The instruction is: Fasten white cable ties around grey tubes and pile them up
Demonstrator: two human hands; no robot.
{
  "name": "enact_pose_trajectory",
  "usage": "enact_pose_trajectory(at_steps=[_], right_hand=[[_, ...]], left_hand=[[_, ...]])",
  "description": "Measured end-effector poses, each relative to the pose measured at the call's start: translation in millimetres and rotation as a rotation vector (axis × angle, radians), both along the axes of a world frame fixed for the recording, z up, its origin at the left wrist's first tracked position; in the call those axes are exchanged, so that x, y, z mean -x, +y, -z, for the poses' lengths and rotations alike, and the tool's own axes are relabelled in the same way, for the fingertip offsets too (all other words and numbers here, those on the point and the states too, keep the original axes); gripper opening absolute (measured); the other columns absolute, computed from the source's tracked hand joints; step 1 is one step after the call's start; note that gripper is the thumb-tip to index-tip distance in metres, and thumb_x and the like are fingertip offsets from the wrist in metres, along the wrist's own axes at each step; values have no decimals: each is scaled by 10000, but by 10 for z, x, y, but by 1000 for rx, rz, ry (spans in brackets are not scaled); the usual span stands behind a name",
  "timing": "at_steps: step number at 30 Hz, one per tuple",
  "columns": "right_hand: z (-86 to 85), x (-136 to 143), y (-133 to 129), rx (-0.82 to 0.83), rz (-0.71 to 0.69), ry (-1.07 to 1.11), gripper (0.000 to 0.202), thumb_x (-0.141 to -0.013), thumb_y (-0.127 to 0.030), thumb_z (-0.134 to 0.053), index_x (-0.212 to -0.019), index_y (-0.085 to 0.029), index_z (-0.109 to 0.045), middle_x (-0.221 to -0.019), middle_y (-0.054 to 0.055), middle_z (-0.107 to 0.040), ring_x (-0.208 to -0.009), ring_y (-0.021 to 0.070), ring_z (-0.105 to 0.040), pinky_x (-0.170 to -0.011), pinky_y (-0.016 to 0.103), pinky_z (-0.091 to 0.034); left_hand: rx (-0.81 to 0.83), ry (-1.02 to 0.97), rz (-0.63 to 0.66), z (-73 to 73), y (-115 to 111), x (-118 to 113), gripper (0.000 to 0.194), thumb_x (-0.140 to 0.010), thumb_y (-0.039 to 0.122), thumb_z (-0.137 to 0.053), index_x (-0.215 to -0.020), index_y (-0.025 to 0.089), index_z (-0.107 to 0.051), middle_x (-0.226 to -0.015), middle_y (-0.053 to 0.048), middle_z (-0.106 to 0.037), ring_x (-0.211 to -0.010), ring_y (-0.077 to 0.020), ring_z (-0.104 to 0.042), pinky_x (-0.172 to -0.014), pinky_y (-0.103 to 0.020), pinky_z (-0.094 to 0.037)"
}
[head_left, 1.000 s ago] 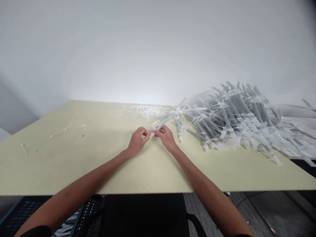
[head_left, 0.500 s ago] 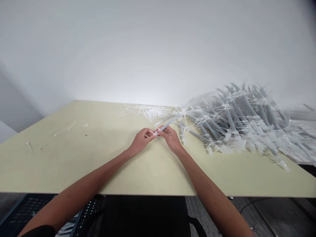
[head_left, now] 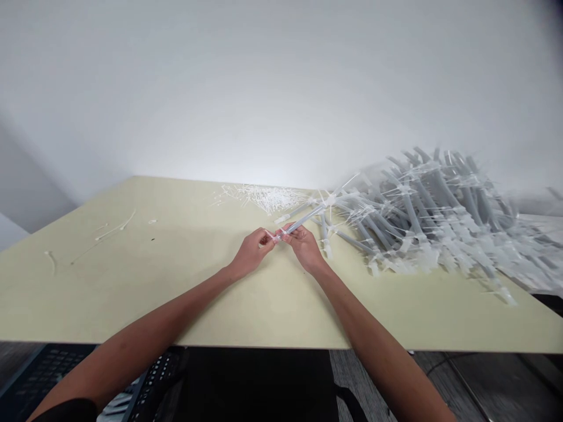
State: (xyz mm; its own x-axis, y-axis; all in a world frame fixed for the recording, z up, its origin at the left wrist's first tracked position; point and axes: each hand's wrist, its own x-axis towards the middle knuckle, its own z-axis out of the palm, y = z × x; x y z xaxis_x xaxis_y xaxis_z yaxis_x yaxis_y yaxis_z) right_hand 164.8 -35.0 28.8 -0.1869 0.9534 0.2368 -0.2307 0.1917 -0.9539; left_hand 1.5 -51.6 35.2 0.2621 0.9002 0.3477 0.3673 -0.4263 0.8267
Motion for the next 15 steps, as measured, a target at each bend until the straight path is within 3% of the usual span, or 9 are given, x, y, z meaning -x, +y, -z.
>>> enact_pose_trajectory(at_steps=[9, 15], right_hand=[[5, -4, 1, -20, 24, 39, 246, -663, -299, -695, -861, -212, -577, -859, 25, -647, -861, 181, -599, -884, 368, -420], [11, 45, -30, 17, 37, 48, 245, -682, -301, -683, -873, -201, -567, -878, 22, -621, -864, 180, -599, -860, 382, -462]], left_hand=[[-137, -59, -112, -77, -41, -8, 167, -812, 355, -505, -816, 189, -520, -913, -30, -581, -819, -137, -540, -774, -269, -420], [-219, 17, -173, -81, -65, 8, 183, -856, 321, -429, -745, 188, -488, -794, -14, -554, -778, -139, -526, -735, -271, -408]])
